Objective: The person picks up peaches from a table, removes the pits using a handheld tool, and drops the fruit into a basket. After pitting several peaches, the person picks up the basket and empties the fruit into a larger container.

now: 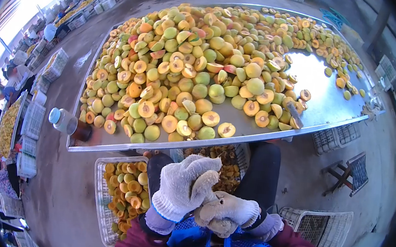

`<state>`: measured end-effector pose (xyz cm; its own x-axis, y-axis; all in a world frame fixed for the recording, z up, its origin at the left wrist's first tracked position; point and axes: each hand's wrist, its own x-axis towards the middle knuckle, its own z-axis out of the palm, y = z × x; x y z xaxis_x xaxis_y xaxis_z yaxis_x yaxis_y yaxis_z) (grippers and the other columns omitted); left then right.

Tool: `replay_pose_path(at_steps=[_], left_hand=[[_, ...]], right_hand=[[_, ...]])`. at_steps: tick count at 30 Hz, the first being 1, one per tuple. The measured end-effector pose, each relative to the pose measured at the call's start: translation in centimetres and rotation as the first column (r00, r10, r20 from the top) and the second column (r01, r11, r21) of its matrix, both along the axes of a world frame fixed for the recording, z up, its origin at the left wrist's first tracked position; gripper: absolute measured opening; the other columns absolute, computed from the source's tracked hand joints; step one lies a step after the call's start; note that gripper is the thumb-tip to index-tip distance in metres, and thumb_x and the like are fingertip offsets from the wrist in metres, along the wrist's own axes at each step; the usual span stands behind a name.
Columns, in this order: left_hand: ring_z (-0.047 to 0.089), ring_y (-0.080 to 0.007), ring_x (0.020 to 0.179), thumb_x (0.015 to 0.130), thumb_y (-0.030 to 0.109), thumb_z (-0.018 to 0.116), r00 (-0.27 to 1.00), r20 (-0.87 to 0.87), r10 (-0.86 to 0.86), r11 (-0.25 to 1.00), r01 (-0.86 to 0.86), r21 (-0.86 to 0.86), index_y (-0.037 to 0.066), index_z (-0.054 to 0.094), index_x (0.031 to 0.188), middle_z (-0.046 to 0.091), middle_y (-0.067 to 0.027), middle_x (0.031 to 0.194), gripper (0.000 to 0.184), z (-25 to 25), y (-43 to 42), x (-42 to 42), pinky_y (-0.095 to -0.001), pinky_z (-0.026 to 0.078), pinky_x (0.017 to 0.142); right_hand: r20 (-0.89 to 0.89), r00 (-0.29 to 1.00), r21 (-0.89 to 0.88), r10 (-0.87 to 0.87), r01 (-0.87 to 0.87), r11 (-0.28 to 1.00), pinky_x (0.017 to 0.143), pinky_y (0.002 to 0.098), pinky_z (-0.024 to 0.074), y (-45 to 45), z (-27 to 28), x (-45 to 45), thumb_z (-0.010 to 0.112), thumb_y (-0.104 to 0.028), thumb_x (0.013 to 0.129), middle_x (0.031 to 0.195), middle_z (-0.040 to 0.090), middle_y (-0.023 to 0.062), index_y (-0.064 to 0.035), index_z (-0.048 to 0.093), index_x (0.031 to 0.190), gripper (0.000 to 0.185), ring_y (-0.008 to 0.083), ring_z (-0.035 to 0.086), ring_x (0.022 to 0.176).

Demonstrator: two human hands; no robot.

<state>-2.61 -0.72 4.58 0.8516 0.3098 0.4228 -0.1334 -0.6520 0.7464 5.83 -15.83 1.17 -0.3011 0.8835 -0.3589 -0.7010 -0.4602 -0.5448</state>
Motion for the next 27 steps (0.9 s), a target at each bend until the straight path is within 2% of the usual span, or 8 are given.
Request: replay_pose_path(at_steps=[8,12,14,16,21,23,24,27], left_hand=[[0.068,-0.0223,0.068,0.086,0.016,0.064,0.947,0.183,-0.263,0.938,0.296,-0.181,0.001,0.069,0.097,0.069,-0.0152,0.089,0.019,-2.3,0.0,0.7,-0.0307,0.052,0.059],[0.063,-0.0209,0.064,0.095,0.034,0.056,0.972,0.198,-0.128,0.507,0.236,-0.829,0.003,0.065,0.103,0.067,-0.0119,0.09,0.033,-3.0,-2.7,1.5,-0.0278,0.048,0.051],[0.063,-0.0199,0.065,0.095,0.042,0.056,0.989,0.141,-0.044,-0.137,0.134,-0.981,0.003,0.06,0.107,0.066,-0.0107,0.089,0.041,-4.1,-2.8,2.6,-0.0254,0.045,0.048],[0.065,-0.0197,0.067,0.095,0.045,0.053,0.997,-0.05,-0.065,-0.136,-0.059,-0.989,0.004,0.057,0.106,0.066,-0.0095,0.087,0.043,-3.5,-2.7,3.1,-0.0258,0.046,0.048],[0.067,-0.0179,0.068,0.099,0.031,0.05,0.889,-0.133,0.438,0.418,-0.333,-0.845,0.005,0.061,0.102,0.067,-0.0083,0.086,0.029,-7.7,4.2,-1.4,-0.0235,0.049,0.049],[0.067,-0.021,0.082,0.094,0.026,0.057,0.733,-0.328,0.596,0.671,-0.679,-0.297,0.006,0.068,0.089,0.068,-0.0056,0.088,0.023,-12.1,10.2,-6.0,-0.0336,0.052,0.07],[0.064,-0.0271,0.092,0.085,0.019,0.064,0.569,-0.489,0.661,0.747,-0.442,0.496,0.007,0.07,0.088,0.069,-0.0064,0.094,0.014,-11.1,11.4,-7.1,-0.0377,0.049,0.081],[0.062,-0.0318,0.098,0.078,0.018,0.071,0.773,-0.139,0.619,0.708,-0.473,0.524,0.008,0.071,0.094,0.069,-0.0103,0.103,0.019,-11.4,10.0,-4.4,-0.0401,0.048,0.089]], right_hand=[[-0.31,0.95,0.187,-0.05,0.112,0.976,0.061,0.0215,0.043,-1.0,-1.1,-0.3,0.068,-0.021,0.085,0.08,0.058,0.0017,-0.004,0.056,0.088,0.021,0.0076,0.053,0.068],[-0.39,0.92,0.244,0.032,0.07,0.967,0.059,0.0209,0.0436,-1.2,-0.8,0.0,0.067,-0.02,0.087,0.077,0.057,0.0007,-0.0041,0.056,0.088,0.019,0.0071,0.054,0.066],[-0.328,0.945,0.048,0.008,0.009,0.999,0.056,0.0197,0.0442,-0.9,1.4,-0.8,0.065,-0.02,0.089,0.073,0.056,-0.0006,-0.0042,0.057,0.089,0.018,0.0054,0.054,0.064],[-0.201,0.95,0.382,0.239,-0.149,0.912,0.056,0.0192,0.0448,-0.1,0.6,-0.1,0.065,-0.018,0.09,0.073,0.056,-0.0025,-0.005,0.058,0.091,0.015,0.0036,0.054,0.064],[0.091,0.97,0.029,-0.226,0.224,0.974,0.043,0.0192,0.0369,-1.8,-0.8,1.2,0.065,-0.014,0.091,0.068,0.052,-0.0055,-0.0063,0.059,0.09,0.01,0.0021,0.049,0.054],[0.193,0.935,0.014,-0.298,0.301,0.954,0.043,0.0207,0.0373,-2.3,-2.1,1.8,0.066,-0.016,0.09,0.066,0.053,-0.0044,-0.0063,0.059,0.086,0.012,0.0034,0.049,0.053],[0.18,0.962,-0.054,-0.204,0.216,0.975,0.045,0.0202,0.0382,-2.6,-2.4,2.4,0.066,-0.021,0.089,0.067,0.053,-0.0046,-0.0081,0.058,0.09,0.015,0.0033,0.049,0.053],[0.187,0.978,-0.147,-0.095,0.124,0.981,0.043,0.0199,0.0371,-1.8,-2.8,2.6,0.065,-0.026,0.088,0.065,0.051,-0.004,-0.0109,0.056,0.093,0.018,0.0038,0.047,0.051]])
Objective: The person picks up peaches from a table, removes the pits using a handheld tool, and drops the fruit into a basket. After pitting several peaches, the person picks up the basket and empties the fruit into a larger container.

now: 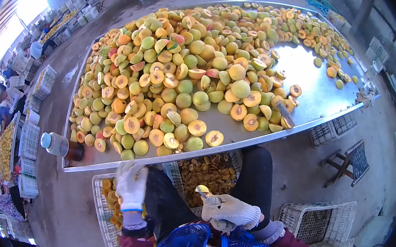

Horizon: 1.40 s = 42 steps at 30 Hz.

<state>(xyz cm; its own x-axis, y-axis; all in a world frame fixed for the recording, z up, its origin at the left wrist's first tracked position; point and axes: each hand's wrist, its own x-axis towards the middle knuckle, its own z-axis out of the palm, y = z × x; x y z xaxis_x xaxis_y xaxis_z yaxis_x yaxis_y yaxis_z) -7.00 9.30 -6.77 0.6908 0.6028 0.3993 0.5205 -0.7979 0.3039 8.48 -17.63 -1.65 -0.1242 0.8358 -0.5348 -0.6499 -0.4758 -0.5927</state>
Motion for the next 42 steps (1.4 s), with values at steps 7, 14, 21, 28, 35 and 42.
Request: replay_pose_path(at_steps=[7,14,21,28,35,42], left_hand=[[0.056,-0.0299,0.117,0.085,0.027,0.064,0.918,-0.042,-0.393,0.857,0.35,-0.38,0.007,0.061,0.12,0.061,-0.0137,0.124,0.041,-1.3,-4.4,17.7,-0.0391,0.046,0.096],[0.062,-0.0274,0.099,0.078,0.028,0.072,0.729,-0.371,-0.575,0.768,0.325,-0.552,0.008,0.057,0.116,0.063,-0.0122,0.111,0.045,-4.2,-5.0,22.9,-0.0395,0.051,0.085],[0.06,-0.013,0.094,0.08,0.001,0.069,0.681,0.418,-0.601,0.155,0.613,-0.775,0.002,0.054,0.121,0.061,-0.0065,0.108,0.043,3.1,-8.2,14.5,-0.0273,0.051,0.084],[0.063,-0.0222,0.099,0.086,0.023,0.057,0.859,0.491,0.146,-0.179,0.511,-0.841,0.003,0.051,0.128,0.061,-0.0124,0.116,0.046,4.5,-8.4,11.3,-0.0331,0.053,0.086],[0.059,-0.0284,0.107,0.091,0.056,0.054,0.805,0.544,0.234,-0.231,0.59,-0.774,-0.001,0.043,0.136,0.058,-0.0172,0.12,0.073,4.7,-10.7,9.9,-0.0404,0.048,0.094],[0.06,-0.0255,0.101,0.094,0.051,0.052,0.781,0.6,0.175,-0.016,0.611,-0.791,-0.001,0.047,0.131,0.061,-0.0165,0.114,0.064,5.5,-12.9,9.2,-0.0381,0.049,0.09]], right_hand=[[0.088,0.994,-0.127,-0.072,0.083,0.988,0.041,0.02,0.0373,0.2,0.8,0.7,0.063,-0.029,0.089,0.064,0.052,-0.0027,-0.0129,0.054,0.093,0.019,0.0047,0.047,0.048],[0.214,0.969,-0.197,-0.121,0.165,0.966,0.044,0.0208,0.0414,-1.1,0.1,1.7,0.064,-0.028,0.09,0.065,0.055,-0.0026,-0.013,0.056,0.096,0.018,0.005,0.051,0.051],[0.933,0.315,-0.237,0.176,0.167,0.957,0.063,0.0366,0.0524,0.1,-1.7,2.0,0.067,-0.037,0.083,0.073,0.065,0.0108,-0.0104,0.057,0.099,0.033,0.0272,0.065,0.063],[0.904,0.422,-0.049,-0.065,0.254,0.966,0.065,0.0433,0.051,1.1,1.9,0.9,0.064,-0.037,0.082,0.071,0.065,0.0119,-0.0115,0.058,0.097,0.03,0.0349,0.065,0.068],[0.973,0.122,0.159,-0.197,0.267,0.95,0.052,0.0438,0.0494,1.5,1.0,-0.4,0.066,-0.044,0.083,0.065,0.064,0.011,-0.015,0.057,0.093,0.032,0.0341,0.064,0.059],[0.976,0.213,-0.016,-0.045,0.276,0.961,0.06,0.043,0.0516,1.4,2.8,-0.9,0.071,-0.037,0.08,0.072,0.065,0.0137,-0.0136,0.061,0.098,0.031,0.0349,0.065,0.067]])
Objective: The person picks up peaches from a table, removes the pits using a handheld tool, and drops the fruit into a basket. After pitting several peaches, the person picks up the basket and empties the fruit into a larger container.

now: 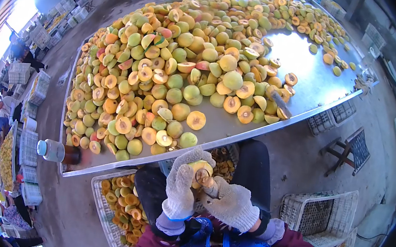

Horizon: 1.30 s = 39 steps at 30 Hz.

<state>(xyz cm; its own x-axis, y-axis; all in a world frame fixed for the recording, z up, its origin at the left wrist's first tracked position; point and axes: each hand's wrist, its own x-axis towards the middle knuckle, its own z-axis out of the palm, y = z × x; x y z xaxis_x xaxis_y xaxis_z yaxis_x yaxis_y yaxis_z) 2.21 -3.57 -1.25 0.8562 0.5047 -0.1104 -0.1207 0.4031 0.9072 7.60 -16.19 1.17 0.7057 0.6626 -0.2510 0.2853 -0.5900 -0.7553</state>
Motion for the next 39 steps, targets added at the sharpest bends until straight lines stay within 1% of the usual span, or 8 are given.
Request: replay_pose_path(at_steps=[8,15,21,24,26,32,34,39], left_hand=[[0.062,-0.0229,0.088,0.098,0.046,0.049,0.998,-0.038,-0.043,0.998,0.045,0.053,0.0,0.052,0.12,0.062,-0.0152,0.105,0.052,2.7,-0.2,1.3,-0.0357,0.052,0.077],[0.062,-0.0246,0.087,0.098,0.047,0.047,1.0,-0.018,-0.001,0.977,-0.002,-0.211,0.0,0.052,0.12,0.062,-0.0144,0.1,0.053,2.5,-0.9,1.3,-0.0353,0.053,0.073],[0.063,-0.0228,0.091,0.101,0.04,0.045,0.981,0.19,0.048,0.988,-0.075,0.135,-0.002,0.055,0.121,0.063,-0.0131,0.11,0.047,0.1,-1.1,0.5,-0.0345,0.053,0.079],[0.065,-0.0233,0.081,0.102,0.033,0.045,0.993,-0.094,-0.066,0.855,0.105,0.507,-0.001,0.061,0.109,0.066,-0.0114,0.099,0.038,2.1,0.3,0.8,-0.0359,0.053,0.072],[0.065,-0.0218,0.081,0.102,0.032,0.045,0.992,-0.096,-0.078,0.924,0.108,0.366,-0.001,0.061,0.109,0.066,-0.0108,0.099,0.038,2.6,0.0,1.0,-0.0342,0.053,0.072],[0.065,-0.0185,0.08,0.1,0.027,0.048,0.99,-0.128,-0.064,0.904,0.112,0.412,-0.002,0.062,0.109,0.067,-0.0103,0.098,0.034,3.7,0.2,1.3,-0.0302,0.053,0.071],[0.068,-0.0204,0.081,0.092,0.012,0.059,0.972,0.171,-0.163,0.369,-0.1,0.924,0.002,0.066,0.109,0.068,-0.0121,0.101,0.021,3.6,1.3,1.5,-0.0303,0.053,0.072],[0.068,-0.0295,0.081,0.086,0.013,0.064,0.948,-0.185,-0.258,0.741,0.317,0.592,0.004,0.068,0.106,0.068,-0.0137,0.1,0.023,4.8,1.7,1.5,-0.0345,0.054,0.069]], right_hand=[[-0.591,0.805,0.113,0.053,0.018,0.993,0.06,0.0339,0.0521,-0.5,1.5,1.0,0.062,-0.038,0.087,0.068,0.066,0.006,-0.0114,0.06,0.099,0.03,0.023,0.067,0.061],[-0.261,0.965,0.239,-0.019,0.084,0.967,0.06,0.0373,0.0527,-0.6,-0.7,-0.6,0.064,-0.038,0.086,0.068,0.066,0.0075,-0.013,0.06,0.101,0.03,0.0265,0.067,0.061],[-0.087,0.993,0.157,-0.083,0.096,0.983,0.06,0.0436,0.0524,-0.8,-0.9,-1.0,0.065,-0.041,0.082,0.073,0.067,0.0135,-0.0138,0.06,0.101,0.034,0.0357,0.066,0.067],[-0.057,0.997,0.232,-0.05,0.062,0.971,0.054,0.0394,0.0512,-1.2,-1.0,-1.3,0.064,-0.039,0.086,0.068,0.065,0.0109,-0.0124,0.059,0.098,0.029,0.0284,0.065,0.058],[-0.687,0.724,0.192,0.06,0.102,0.976,0.046,0.0314,0.0469,-1.1,0.1,-0.2,0.061,-0.034,0.091,0.063,0.061,0.0062,-0.0107,0.058,0.095,0.024,0.0164,0.059,0.049],[-0.927,0.31,0.257,0.212,0.109,0.96,0.039,0.0239,0.0383,-2.1,1.2,1.2,0.062,-0.027,0.092,0.059,0.055,0.0007,-0.0093,0.06,0.092,0.018,0.0087,0.05,0.045],[-0.93,0.258,0.298,0.261,0.118,0.947,0.04,0.0233,0.0378,-2.8,0.3,1.3,0.063,-0.026,0.091,0.06,0.054,0.0003,-0.0086,0.06,0.091,0.018,0.0083,0.049,0.044],[-0.906,0.147,0.42,0.397,0.196,0.886,0.043,0.0225,0.0391,-2.7,0.5,1.2,0.067,-0.025,0.087,0.064,0.054,0.0,-0.0049,0.059,0.087,0.021,0.0073,0.048,0.047]])
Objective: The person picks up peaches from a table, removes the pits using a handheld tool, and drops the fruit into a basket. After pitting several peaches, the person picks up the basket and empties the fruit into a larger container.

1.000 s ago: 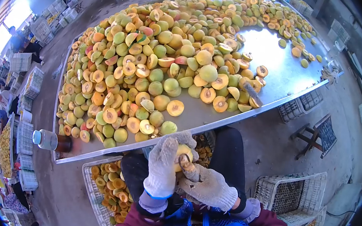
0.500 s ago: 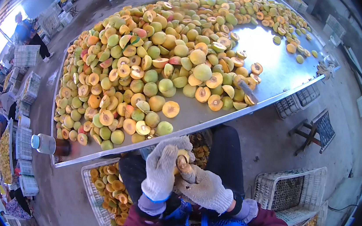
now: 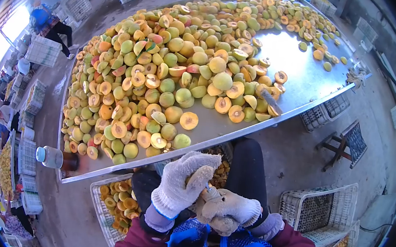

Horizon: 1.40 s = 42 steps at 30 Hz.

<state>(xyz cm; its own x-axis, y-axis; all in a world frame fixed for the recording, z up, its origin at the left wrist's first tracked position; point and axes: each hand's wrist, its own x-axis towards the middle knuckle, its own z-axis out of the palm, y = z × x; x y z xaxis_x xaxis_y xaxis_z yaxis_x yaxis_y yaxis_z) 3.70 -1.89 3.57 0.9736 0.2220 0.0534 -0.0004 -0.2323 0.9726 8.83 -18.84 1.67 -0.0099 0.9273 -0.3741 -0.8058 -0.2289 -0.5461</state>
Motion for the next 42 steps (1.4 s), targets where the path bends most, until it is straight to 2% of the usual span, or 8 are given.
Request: replay_pose_path(at_steps=[4,14,15,20,27,30,37,42], left_hand=[[0.067,-0.0245,0.083,0.09,0.012,0.06,0.845,0.482,-0.234,0.891,-0.012,0.453,0.0,0.066,0.107,0.068,-0.0143,0.101,0.021,-1.4,0.7,0.5,-0.0341,0.053,0.074],[0.064,-0.0208,0.065,0.098,0.051,0.047,0.996,-0.015,0.085,0.798,-0.077,-0.597,0.002,0.059,0.101,0.065,-0.0096,0.089,0.05,-3.0,-2.0,-0.7,-0.0312,0.054,0.062],[0.063,-0.0199,0.064,0.098,0.051,0.046,0.989,-0.14,0.048,0.023,-0.141,-0.99,0.007,0.059,0.1,0.063,-0.0075,0.085,0.046,-3.5,-1.6,-0.1,-0.0281,0.053,0.056],[0.065,-0.0177,0.07,0.099,0.039,0.047,0.836,-0.178,0.52,0.632,-0.516,-0.578,0.008,0.059,0.107,0.064,-0.0062,0.087,0.034,-5.2,2.7,-4.9,-0.0244,0.051,0.05],[0.063,-0.0294,0.101,0.087,0.019,0.065,0.848,0.111,0.519,0.412,-0.362,0.836,0.005,0.07,0.099,0.068,-0.0132,0.101,0.019,-10.0,11.4,-11.2,-0.0377,0.047,0.091],[0.061,-0.0287,0.111,0.085,0.013,0.066,0.901,-0.007,0.435,0.792,-0.378,0.479,0.002,0.068,0.109,0.064,-0.0147,0.117,0.026,-9.9,9.1,-3.2,-0.0336,0.046,0.097],[0.059,-0.0343,0.108,0.079,0.037,0.066,0.865,-0.313,0.393,0.466,0.106,0.878,0.009,0.045,0.13,0.058,-0.0149,0.12,0.062,-19.3,9.4,13.1,-0.0439,0.049,0.09],[0.065,-0.0342,0.095,0.079,0.03,0.069,0.9,-0.346,0.265,0.821,-0.023,0.571,0.017,0.051,0.12,0.063,-0.0152,0.11,0.047,-17.5,7.7,12.5,-0.0444,0.051,0.086]], right_hand=[[-0.102,0.994,0.13,0.036,-0.022,0.991,0.056,0.0232,0.0442,-0.6,-1.3,0.0,0.067,-0.023,0.084,0.074,0.057,0.0024,-0.0021,0.059,0.086,0.023,0.0085,0.053,0.062],[-0.11,0.994,0.175,0.007,0.012,0.985,0.059,0.0217,0.0449,-0.3,-3.8,-1.2,0.072,-0.025,0.083,0.076,0.058,0.0002,-0.004,0.06,0.087,0.024,0.0052,0.054,0.067],[-0.11,0.994,0.175,0.014,0.006,0.985,0.059,0.0217,0.0449,0.0,-3.0,-1.0,0.072,-0.025,0.083,0.076,0.058,0.0002,-0.004,0.06,0.087,0.024,0.0052,0.054,0.067],[0.094,0.97,0.023,0.226,-0.229,0.973,0.038,0.0202,0.0337,0.7,-1.8,-0.5,0.067,-0.027,0.089,0.061,0.052,-0.0028,-0.0081,0.058,0.087,0.021,0.0034,0.044,0.044],[0.163,0.93,-0.177,0.328,-0.3,0.937,0.037,0.0204,0.0279,2.2,-2.0,0.2,0.057,-0.024,0.092,0.058,0.045,-0.0059,-0.0148,0.054,0.091,0.01,0.0027,0.038,0.042],[0.249,0.899,-0.251,0.36,-0.299,0.921,0.037,0.0207,0.0263,3.2,-1.0,0.1,0.057,-0.024,0.092,0.057,0.044,-0.0065,-0.0146,0.053,0.093,0.01,0.003,0.037,0.042],[0.33,0.925,-0.316,0.189,-0.08,0.945,0.037,0.0202,0.0327,0.8,-1.6,1.1,0.058,-0.027,0.092,0.061,0.049,-0.0037,-0.014,0.054,0.094,0.013,0.0046,0.042,0.043],[0.294,0.942,-0.345,0.163,-0.054,0.937,0.044,0.0211,0.0394,0.5,-3.8,1.4,0.062,-0.029,0.091,0.063,0.052,-0.0029,-0.0141,0.058,0.097,0.017,0.0052,0.048,0.051]])
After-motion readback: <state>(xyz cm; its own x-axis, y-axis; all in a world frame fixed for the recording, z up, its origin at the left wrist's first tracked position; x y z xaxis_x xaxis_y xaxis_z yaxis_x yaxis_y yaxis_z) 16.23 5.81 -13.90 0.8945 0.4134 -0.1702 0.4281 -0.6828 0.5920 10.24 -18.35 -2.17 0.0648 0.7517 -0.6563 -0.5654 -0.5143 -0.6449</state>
